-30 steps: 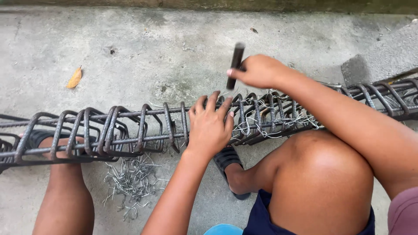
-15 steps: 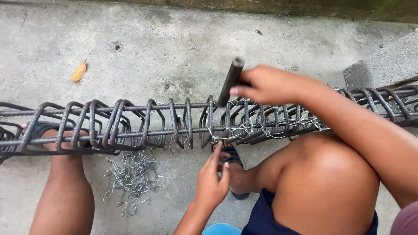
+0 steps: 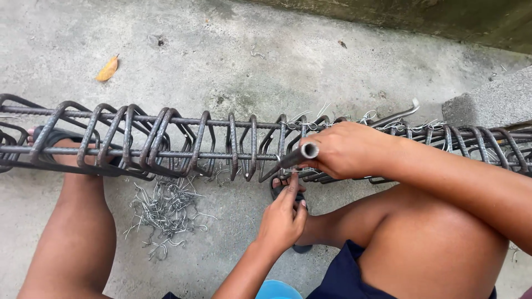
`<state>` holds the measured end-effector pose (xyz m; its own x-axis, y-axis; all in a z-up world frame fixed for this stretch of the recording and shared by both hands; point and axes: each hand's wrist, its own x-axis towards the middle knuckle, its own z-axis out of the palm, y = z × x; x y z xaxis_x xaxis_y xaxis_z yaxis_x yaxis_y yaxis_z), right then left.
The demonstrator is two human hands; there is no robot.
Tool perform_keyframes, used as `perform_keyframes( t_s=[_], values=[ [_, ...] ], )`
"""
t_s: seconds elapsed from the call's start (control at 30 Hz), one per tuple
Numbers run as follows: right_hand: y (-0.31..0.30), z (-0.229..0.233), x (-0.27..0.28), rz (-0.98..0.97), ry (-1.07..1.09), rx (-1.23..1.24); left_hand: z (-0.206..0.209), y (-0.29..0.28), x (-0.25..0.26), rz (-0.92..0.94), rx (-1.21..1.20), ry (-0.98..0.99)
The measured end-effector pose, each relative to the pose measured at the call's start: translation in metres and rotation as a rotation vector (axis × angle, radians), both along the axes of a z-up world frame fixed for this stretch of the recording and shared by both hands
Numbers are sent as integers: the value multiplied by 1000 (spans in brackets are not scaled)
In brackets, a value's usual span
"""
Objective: The person ties a rebar cage using wire and a metal twisting tool. They wrap wire around the intersections of the rebar bars and twist it to secure the structure.
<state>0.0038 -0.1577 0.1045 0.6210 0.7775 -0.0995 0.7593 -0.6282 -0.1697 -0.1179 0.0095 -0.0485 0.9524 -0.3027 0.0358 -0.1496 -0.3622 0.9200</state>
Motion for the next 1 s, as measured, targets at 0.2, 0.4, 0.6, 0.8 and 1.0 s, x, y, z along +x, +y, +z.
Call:
perform_keyframes(
  t_s=[0.2, 0.4, 0.6, 0.8, 1.0],
  values=[
    [4, 10, 3, 23, -34, -221, -2, -4, 3, -47, 67, 17],
    [6, 3, 6, -99, 74, -327, -1, -2, 3, -51, 60, -12],
    [19, 9, 9, -110, 106, -366, -3, 5, -3, 151, -278, -139],
    [28, 25, 12, -151, 185, -399, -29, 1, -2, 230, -127, -22],
    [45, 45, 6, -179, 19, -102, -25, 2, -3, 205, -119, -26]
  ],
)
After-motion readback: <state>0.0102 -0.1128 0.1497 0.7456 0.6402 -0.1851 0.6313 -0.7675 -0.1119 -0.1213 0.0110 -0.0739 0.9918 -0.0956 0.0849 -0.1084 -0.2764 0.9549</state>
